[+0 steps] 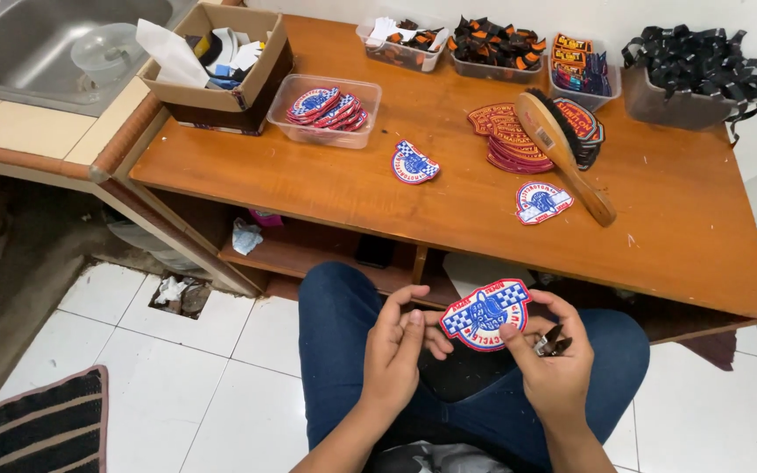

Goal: The person trims the edges of fabric patches using small scissors, then brushes the trimmed patch with a wooden brush. They handle several patches, placing some on the table and others into a plastic container.

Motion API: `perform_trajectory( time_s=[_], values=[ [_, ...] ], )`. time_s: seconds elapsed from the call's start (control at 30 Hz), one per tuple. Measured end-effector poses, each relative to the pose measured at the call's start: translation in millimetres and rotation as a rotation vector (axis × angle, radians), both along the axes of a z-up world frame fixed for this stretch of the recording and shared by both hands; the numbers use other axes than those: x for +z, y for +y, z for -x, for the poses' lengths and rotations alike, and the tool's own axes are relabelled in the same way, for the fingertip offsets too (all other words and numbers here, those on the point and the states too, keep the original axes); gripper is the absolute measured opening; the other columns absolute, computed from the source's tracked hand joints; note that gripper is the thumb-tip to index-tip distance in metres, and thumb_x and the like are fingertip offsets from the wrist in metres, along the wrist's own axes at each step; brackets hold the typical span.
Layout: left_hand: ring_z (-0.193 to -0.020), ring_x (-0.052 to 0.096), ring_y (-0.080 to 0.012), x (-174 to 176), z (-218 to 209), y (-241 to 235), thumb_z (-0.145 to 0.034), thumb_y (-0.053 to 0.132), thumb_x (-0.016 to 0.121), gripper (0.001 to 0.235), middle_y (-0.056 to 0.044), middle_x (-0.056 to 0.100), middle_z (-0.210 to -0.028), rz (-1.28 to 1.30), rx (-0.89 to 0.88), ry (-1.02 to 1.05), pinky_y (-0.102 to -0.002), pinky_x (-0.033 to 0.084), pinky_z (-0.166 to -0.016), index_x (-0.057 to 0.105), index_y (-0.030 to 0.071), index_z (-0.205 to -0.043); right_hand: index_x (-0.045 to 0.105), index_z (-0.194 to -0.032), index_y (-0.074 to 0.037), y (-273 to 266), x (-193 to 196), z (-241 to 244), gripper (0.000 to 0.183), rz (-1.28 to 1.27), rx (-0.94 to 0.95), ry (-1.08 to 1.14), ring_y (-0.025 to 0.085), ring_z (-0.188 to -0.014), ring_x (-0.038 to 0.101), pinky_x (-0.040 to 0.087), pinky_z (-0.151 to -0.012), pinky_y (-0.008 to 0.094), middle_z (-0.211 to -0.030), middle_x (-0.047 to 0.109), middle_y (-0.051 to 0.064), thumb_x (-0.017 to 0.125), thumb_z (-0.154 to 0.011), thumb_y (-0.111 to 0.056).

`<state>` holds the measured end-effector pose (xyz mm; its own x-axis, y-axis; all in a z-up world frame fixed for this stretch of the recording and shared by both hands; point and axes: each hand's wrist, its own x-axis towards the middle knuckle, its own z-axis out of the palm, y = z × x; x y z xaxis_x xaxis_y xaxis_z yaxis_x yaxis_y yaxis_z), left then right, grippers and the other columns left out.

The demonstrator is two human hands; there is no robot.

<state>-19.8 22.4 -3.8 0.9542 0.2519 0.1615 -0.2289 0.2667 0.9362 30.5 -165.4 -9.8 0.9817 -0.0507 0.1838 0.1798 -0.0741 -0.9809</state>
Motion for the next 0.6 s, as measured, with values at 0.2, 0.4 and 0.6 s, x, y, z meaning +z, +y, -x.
perform_trajectory(
  time_s=[0.2,0.4,0.6],
  values=[
    [-0.066,0.067,-0.0107,6,1,-1,-0.091,0.020,0.076,0.041,-0.005,0.074,-0.084,-0.021,-0.055,0.118,-0.025,0.058,-0.061,0.062,0.003,-0.126,0.059,-0.130,-0.002,-2,-2,0,0.049,0.008,0.043,-0.063,0.010,-0.072,0.063,0.052,-0.069,0.022,-0.079,0.071,0.009,0.078,-0.085,-0.008],
    [-0.068,0.074,-0.0153,-2,-2,-2,-0.097,0.018,0.069,0.031,-0.012,0.078,-0.082,0.026,-0.093,0.168,-0.026,0.063,-0.065,0.068,0.000,-0.122,0.061,-0.128,-0.003,0,-1,2,0.049,0.052,0.079,-0.090,0.012,-0.075,0.069,0.056,-0.070,0.024,-0.082,0.075,0.010,0.079,-0.083,-0.011],
    [-0.066,0.067,-0.0142,3,-1,4,-0.107,0.020,0.049,0.031,-0.011,0.070,-0.077,0.054,-0.046,0.075,-0.026,0.057,-0.063,0.063,-0.001,-0.125,0.059,-0.132,-0.002,-1,1,0,0.050,0.031,0.069,-0.078,0.015,-0.076,0.070,0.056,-0.070,0.025,-0.084,0.075,0.011,0.076,-0.086,-0.014]
  ],
)
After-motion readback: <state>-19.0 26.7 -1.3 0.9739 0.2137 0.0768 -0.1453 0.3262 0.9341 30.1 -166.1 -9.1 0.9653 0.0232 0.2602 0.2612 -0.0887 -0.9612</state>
